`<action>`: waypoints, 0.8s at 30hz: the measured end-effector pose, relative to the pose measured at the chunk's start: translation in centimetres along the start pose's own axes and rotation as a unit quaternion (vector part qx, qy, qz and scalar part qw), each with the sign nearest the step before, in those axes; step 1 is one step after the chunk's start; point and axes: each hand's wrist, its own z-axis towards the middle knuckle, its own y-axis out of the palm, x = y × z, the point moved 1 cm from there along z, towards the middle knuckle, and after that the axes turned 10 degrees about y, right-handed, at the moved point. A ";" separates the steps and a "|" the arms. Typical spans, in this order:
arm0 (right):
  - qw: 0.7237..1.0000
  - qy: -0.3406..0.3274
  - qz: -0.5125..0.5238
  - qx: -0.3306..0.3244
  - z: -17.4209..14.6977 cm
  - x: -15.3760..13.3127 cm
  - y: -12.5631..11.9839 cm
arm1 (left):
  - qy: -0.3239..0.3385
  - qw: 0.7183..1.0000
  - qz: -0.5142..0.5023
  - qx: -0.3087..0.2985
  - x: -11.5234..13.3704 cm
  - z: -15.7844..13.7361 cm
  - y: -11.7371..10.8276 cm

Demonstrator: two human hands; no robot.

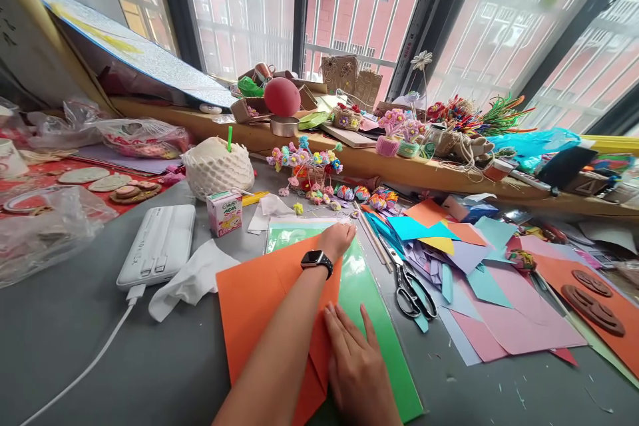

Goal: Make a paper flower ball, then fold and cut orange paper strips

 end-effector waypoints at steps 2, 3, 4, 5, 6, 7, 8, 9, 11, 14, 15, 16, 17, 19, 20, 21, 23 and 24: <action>0.999 0.024 0.021 0.044 -1.1 -0.3 0.0 | -0.001 1.000 0.002 -0.002 0.0 0.0 0.1; 0.997 0.034 0.031 0.068 -1.7 -0.5 0.2 | -0.001 1.000 0.004 -0.002 0.0 0.0 0.1; 0.995 0.032 0.037 0.087 -2.3 -0.6 0.3 | -0.001 1.000 0.005 -0.003 0.0 0.1 0.2; 0.995 0.026 0.036 0.089 -2.9 -0.8 0.5 | -0.001 1.000 0.006 -0.004 0.0 0.1 0.2; 0.995 0.023 0.034 0.095 -3.5 -0.9 0.7 | 0.001 1.000 0.007 -0.004 0.1 0.1 0.2; 0.994 0.022 0.034 0.100 -4.0 -0.9 0.8 | 0.004 1.000 0.007 -0.005 0.1 0.1 0.3; 0.993 0.025 0.035 0.107 -4.4 -1.0 1.0 | 0.006 1.000 0.008 -0.005 0.1 0.1 0.3; 0.993 0.027 0.036 0.112 -4.8 -1.1 1.0 | 0.008 1.000 0.008 -0.005 0.1 0.1 0.2; 0.993 0.026 0.031 0.112 -5.4 -1.2 1.2 | 0.010 1.000 0.009 -0.005 0.1 0.0 0.2; 0.989 0.028 0.021 0.144 -5.9 -1.5 1.5 | 0.009 1.000 0.008 -0.006 0.1 0.0 0.1; 0.985 0.033 0.023 0.169 -6.0 -1.6 1.7 | 0.008 1.000 0.006 -0.006 0.2 0.1 0.1; 0.980 0.033 0.027 0.193 -6.1 -1.8 1.8 | 0.007 1.000 0.004 -0.005 0.2 0.1 0.1; 0.978 0.035 0.029 0.204 -6.3 -2.0 1.9 | 0.005 1.000 0.000 -0.004 0.3 0.1 0.1; 0.978 0.034 0.032 0.205 -6.6 -2.3 2.0 | -0.002 1.000 -0.009 0.000 0.3 0.1 0.2; 0.978 0.031 0.033 0.202 -6.7 -2.4 2.0 | -0.007 1.000 -0.016 0.003 0.4 0.1 0.3; 0.979 0.025 0.036 0.198 -6.8 -2.4 1.7 | -0.011 1.000 -0.024 0.006 0.4 0.1 0.4; 0.982 0.005 0.046 0.185 -6.5 -2.1 0.9 | -0.013 0.999 -0.044 0.011 0.3 0.1 0.5; 0.986 -0.012 0.054 0.158 -6.1 -1.8 0.2 | -0.014 0.998 -0.056 0.014 0.2 0.1 0.5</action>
